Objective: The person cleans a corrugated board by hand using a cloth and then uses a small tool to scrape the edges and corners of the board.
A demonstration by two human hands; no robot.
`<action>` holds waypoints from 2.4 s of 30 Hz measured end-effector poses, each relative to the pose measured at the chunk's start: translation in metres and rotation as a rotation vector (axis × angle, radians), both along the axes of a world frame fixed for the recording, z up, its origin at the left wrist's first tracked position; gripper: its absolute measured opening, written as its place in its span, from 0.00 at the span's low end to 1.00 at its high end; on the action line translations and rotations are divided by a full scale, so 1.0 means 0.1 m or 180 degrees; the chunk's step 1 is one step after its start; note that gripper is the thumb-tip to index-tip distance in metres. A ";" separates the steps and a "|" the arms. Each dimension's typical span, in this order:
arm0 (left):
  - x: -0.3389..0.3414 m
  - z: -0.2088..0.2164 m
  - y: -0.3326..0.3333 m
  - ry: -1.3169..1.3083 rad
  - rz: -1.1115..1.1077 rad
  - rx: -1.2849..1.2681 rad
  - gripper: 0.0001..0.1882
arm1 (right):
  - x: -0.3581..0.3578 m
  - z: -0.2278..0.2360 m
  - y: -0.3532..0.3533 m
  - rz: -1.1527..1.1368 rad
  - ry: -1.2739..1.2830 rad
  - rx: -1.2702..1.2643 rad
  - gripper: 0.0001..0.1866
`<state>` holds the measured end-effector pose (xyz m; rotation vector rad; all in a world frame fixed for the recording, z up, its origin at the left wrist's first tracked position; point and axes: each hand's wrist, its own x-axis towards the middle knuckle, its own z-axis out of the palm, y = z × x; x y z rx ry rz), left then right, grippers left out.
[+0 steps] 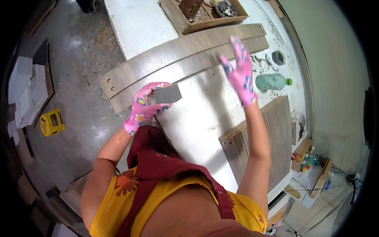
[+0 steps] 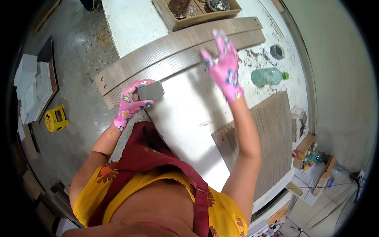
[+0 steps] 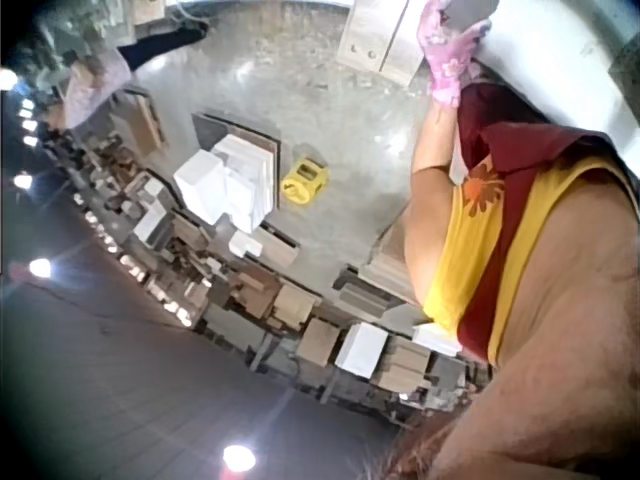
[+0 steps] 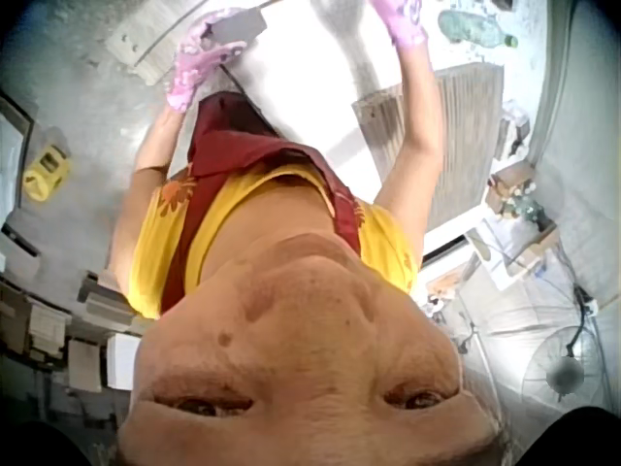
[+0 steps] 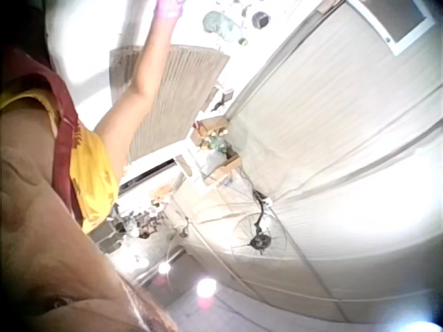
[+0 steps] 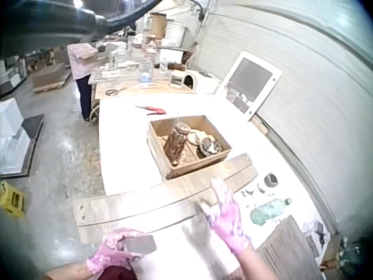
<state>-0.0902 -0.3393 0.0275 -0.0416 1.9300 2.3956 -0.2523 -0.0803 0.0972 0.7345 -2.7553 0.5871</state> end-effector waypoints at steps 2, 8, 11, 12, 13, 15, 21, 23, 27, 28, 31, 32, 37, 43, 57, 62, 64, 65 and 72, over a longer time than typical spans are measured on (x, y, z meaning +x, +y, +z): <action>-0.06 -0.07 -0.06 0.0162 0.0238 -0.0002 0.30 | -0.74 -0.01 -0.33 -0.0040 0.0098 0.0134 0.40; -0.26 -0.21 -0.21 0.0264 0.0732 -0.0102 0.27 | -2.01 0.01 -1.33 -0.0271 -0.0187 -0.0493 0.44; -0.32 -0.22 -0.20 0.0136 0.0630 0.0235 0.29 | -2.26 -0.03 -1.33 -0.0251 -0.1115 -0.1049 0.41; -0.29 -0.25 -0.19 0.0280 0.0657 0.0359 0.30 | -2.27 -0.06 -1.41 -0.0257 -0.0866 -0.0904 0.36; -0.27 -0.27 -0.20 0.0352 0.0676 0.0236 0.31 | -2.26 -0.06 -1.41 -0.0163 -0.0692 -0.0850 0.30; -0.27 -0.28 -0.22 0.0521 0.0678 -0.0016 0.32 | -2.23 0.01 -1.45 -0.0197 -0.0791 -0.1372 0.26; -0.32 -0.31 -0.16 0.0721 0.0755 -0.1201 0.28 | -1.37 0.83 -0.48 0.0385 0.0140 -0.1970 0.26; -0.32 -0.20 -0.08 0.0491 0.0885 -0.0957 0.26 | -0.81 1.02 -0.07 0.0091 -0.0037 -0.2554 0.27; -0.09 0.02 -0.14 0.0160 0.1259 -0.0788 0.26 | -0.22 0.67 0.59 -0.0385 0.0677 -0.1417 0.35; -0.06 0.03 -0.10 0.0219 0.1247 -0.0642 0.26 | -0.17 0.47 0.91 -0.0640 0.0495 -0.1415 0.35; 0.09 0.15 0.02 0.0212 0.1174 -0.0543 0.27 | -0.03 -0.07 1.46 -0.1254 -0.0161 -0.1729 0.36; 0.16 0.21 0.03 0.0187 0.1154 -0.0584 0.26 | 0.00 -0.22 1.57 -0.1344 0.0001 -0.1381 0.37; 0.52 0.42 -0.04 0.0032 0.1363 -0.1213 0.26 | 0.09 -0.59 1.61 -0.1409 0.0200 -0.0811 0.37; 0.47 0.51 -0.34 0.0491 0.1574 -0.1127 0.28 | 0.06 -0.52 1.60 -0.1476 0.0280 0.0181 0.39; -1.22 0.43 -1.10 0.0374 0.0092 -0.1035 0.31 | -2.03 -0.14 -0.01 -0.1475 -0.0290 0.0479 0.25; -1.51 0.25 -1.26 0.0074 -0.0194 -0.0769 0.33 | -2.63 -0.32 -0.17 -0.1815 -0.0767 0.1011 0.24; -1.54 0.22 -1.28 -0.0233 -0.0152 -0.0238 0.34 | -2.70 -0.36 -0.17 -0.1934 -0.0775 0.0883 0.23; -1.56 0.20 -1.29 -0.0384 -0.0131 0.0031 0.35 | -2.75 -0.39 -0.13 -0.1992 -0.0778 0.0822 0.22; -1.82 0.03 -1.34 -0.0669 -0.0234 0.0031 0.34 | -2.72 -0.43 0.05 -0.1660 -0.0868 -0.2245 0.11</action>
